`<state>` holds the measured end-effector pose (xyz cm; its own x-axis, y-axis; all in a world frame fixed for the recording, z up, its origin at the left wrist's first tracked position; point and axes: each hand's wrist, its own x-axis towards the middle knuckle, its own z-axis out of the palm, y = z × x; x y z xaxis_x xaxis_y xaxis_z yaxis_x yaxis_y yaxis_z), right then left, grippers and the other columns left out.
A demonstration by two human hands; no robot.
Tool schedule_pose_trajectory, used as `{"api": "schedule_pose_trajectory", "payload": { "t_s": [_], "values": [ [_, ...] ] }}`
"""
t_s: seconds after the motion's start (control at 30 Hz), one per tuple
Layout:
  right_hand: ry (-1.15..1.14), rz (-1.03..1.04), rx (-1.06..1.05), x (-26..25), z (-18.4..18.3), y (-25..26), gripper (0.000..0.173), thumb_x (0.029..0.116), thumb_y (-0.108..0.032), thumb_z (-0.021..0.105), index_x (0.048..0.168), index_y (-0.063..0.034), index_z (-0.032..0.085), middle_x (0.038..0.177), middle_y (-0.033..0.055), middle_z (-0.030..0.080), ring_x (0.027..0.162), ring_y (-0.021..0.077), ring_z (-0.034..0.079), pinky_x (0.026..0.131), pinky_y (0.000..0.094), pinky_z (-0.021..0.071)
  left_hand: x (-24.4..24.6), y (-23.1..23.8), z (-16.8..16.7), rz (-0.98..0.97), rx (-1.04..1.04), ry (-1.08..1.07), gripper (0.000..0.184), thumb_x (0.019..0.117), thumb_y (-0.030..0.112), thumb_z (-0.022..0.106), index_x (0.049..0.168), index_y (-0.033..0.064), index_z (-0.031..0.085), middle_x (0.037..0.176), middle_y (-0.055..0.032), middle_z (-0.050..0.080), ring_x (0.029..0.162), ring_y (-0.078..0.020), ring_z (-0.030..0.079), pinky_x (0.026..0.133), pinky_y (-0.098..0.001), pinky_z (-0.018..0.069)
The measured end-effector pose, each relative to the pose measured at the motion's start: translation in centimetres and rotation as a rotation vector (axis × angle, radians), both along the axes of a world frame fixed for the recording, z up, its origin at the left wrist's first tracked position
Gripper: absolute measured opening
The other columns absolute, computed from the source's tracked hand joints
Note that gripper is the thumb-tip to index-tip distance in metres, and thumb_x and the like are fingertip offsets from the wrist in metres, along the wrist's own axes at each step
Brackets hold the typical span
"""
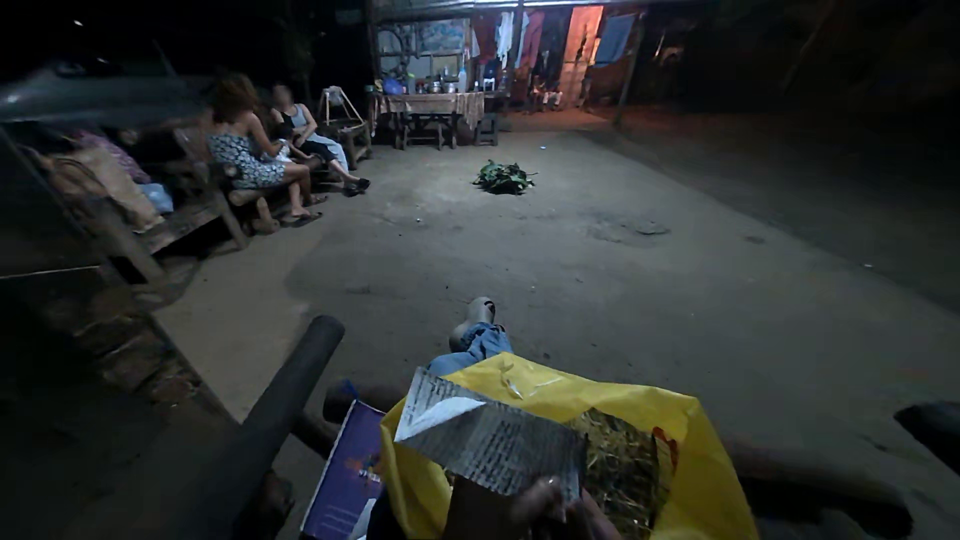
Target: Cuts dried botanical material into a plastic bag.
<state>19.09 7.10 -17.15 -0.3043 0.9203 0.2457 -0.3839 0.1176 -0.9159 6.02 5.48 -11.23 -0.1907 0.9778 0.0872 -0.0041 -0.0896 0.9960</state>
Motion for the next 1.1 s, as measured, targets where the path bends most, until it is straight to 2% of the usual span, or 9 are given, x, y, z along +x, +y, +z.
{"api": "schedule_pose_trajectory", "payload": {
  "t_s": [0.1, 0.23, 0.37, 0.53, 0.67, 0.73, 0.8, 0.9, 1.1],
  "values": [
    [0.012, -0.077, 0.033, -0.3, -0.2, -0.1, 0.009, 0.1064, -0.026, 0.053, 0.111, -0.0213, 0.060, 0.083, -0.0135, 0.071, 0.071, 0.0009, 0.067, 0.069, 0.0240, 0.0585, -0.1, 0.1, -0.6, -0.003, 0.074, 0.039, 0.021, 0.0891, 0.003, 0.072, 0.103, -0.0114, 0.069, 0.094, -0.0073, 0.073, 0.091, -0.0021, 0.068, 0.090, -0.0212, 0.0544],
    [0.080, -0.170, 0.103, 0.1, -0.6, 0.3, 0.012, 0.1028, -0.021, 0.060, 0.109, -0.0257, 0.069, 0.085, -0.0100, 0.073, 0.070, 0.0028, 0.068, 0.065, 0.0234, 0.0586, 0.1, 0.2, -0.9, 0.041, 0.119, 0.030, 0.022, 0.0870, 0.001, 0.073, 0.103, -0.0119, 0.067, 0.094, -0.0073, 0.073, 0.092, -0.0005, 0.067, 0.090, -0.0191, 0.0542],
    [0.065, -0.170, 0.132, 0.3, -0.7, 0.3, 0.012, 0.1035, -0.024, 0.059, 0.108, -0.0278, 0.069, 0.084, -0.0103, 0.072, 0.070, 0.0020, 0.067, 0.065, 0.0222, 0.0574, 0.3, 0.1, -0.1, 0.003, 0.080, -0.002, 0.028, 0.0888, 0.005, 0.074, 0.109, -0.0127, 0.066, 0.097, -0.0078, 0.073, 0.095, -0.0007, 0.067, 0.092, -0.0197, 0.0538],
    [0.028, -0.097, 0.091, 0.4, -0.6, 0.3, 0.011, 0.1011, -0.032, 0.063, 0.111, -0.0295, 0.068, 0.086, -0.0121, 0.072, 0.072, 0.0009, 0.067, 0.067, 0.0221, 0.0577, 0.3, 0.1, -0.6, 0.046, 0.071, 0.046, 0.032, 0.0834, 0.003, 0.078, 0.107, -0.0137, 0.066, 0.097, -0.0108, 0.073, 0.094, -0.0042, 0.068, 0.090, -0.0223, 0.0550],
    [-0.119, 0.037, 0.084, 0.0, -0.4, -0.2, 0.019, 0.1013, -0.027, 0.062, 0.117, -0.0162, 0.060, 0.094, -0.0138, 0.070, 0.081, 0.0010, 0.067, 0.075, 0.0250, 0.0581, 0.6, 0.5, -0.2, 0.145, 0.120, -0.216, 0.023, 0.0846, -0.003, 0.076, 0.104, -0.0083, 0.066, 0.091, -0.0025, 0.075, 0.089, -0.0037, 0.072, 0.088, -0.0234, 0.0591],
    [-0.140, 0.061, 0.107, -0.2, -0.4, -0.4, 0.024, 0.0999, -0.030, 0.064, 0.119, -0.0157, 0.061, 0.096, -0.0143, 0.070, 0.082, -0.0003, 0.067, 0.076, 0.0243, 0.0583, 0.6, 0.5, -0.2, 0.174, 0.134, -0.305, 0.024, 0.0838, -0.006, 0.075, 0.106, -0.0079, 0.064, 0.090, -0.0021, 0.075, 0.087, -0.0048, 0.072, 0.087, -0.0246, 0.0602],
    [-0.156, 0.084, 0.122, -0.2, -0.3, -0.4, 0.024, 0.1002, -0.030, 0.064, 0.118, -0.0133, 0.061, 0.095, -0.0131, 0.069, 0.082, -0.0013, 0.065, 0.075, 0.0231, 0.0573, 0.6, 0.4, -0.1, 0.195, 0.138, -0.329, 0.024, 0.0841, -0.008, 0.074, 0.106, -0.0078, 0.064, 0.089, -0.0022, 0.075, 0.085, -0.0065, 0.073, 0.085, -0.0257, 0.0612],
    [-0.173, 0.127, 0.115, -0.2, -0.4, -0.3, 0.022, 0.1003, -0.022, 0.063, 0.116, -0.0070, 0.060, 0.092, -0.0109, 0.067, 0.078, -0.0027, 0.063, 0.072, 0.0216, 0.0553, 0.5, 0.5, -0.8, 0.215, 0.197, -0.341, 0.024, 0.0853, -0.010, 0.071, 0.108, -0.0083, 0.061, 0.090, -0.0041, 0.076, 0.083, -0.0121, 0.075, 0.081, -0.0310, 0.0642],
    [-0.237, 0.144, 0.111, -0.2, 0.1, -0.4, 0.031, 0.0992, -0.026, 0.064, 0.113, 0.0007, 0.059, 0.089, -0.0067, 0.064, 0.078, -0.0015, 0.061, 0.072, 0.0218, 0.0543, 0.3, 0.5, -0.9, 0.228, 0.182, -0.371, 0.027, 0.0883, -0.012, 0.067, 0.113, -0.0080, 0.058, 0.093, -0.0046, 0.076, 0.083, -0.0161, 0.076, 0.079, -0.0336, 0.0656]
  ]
}}
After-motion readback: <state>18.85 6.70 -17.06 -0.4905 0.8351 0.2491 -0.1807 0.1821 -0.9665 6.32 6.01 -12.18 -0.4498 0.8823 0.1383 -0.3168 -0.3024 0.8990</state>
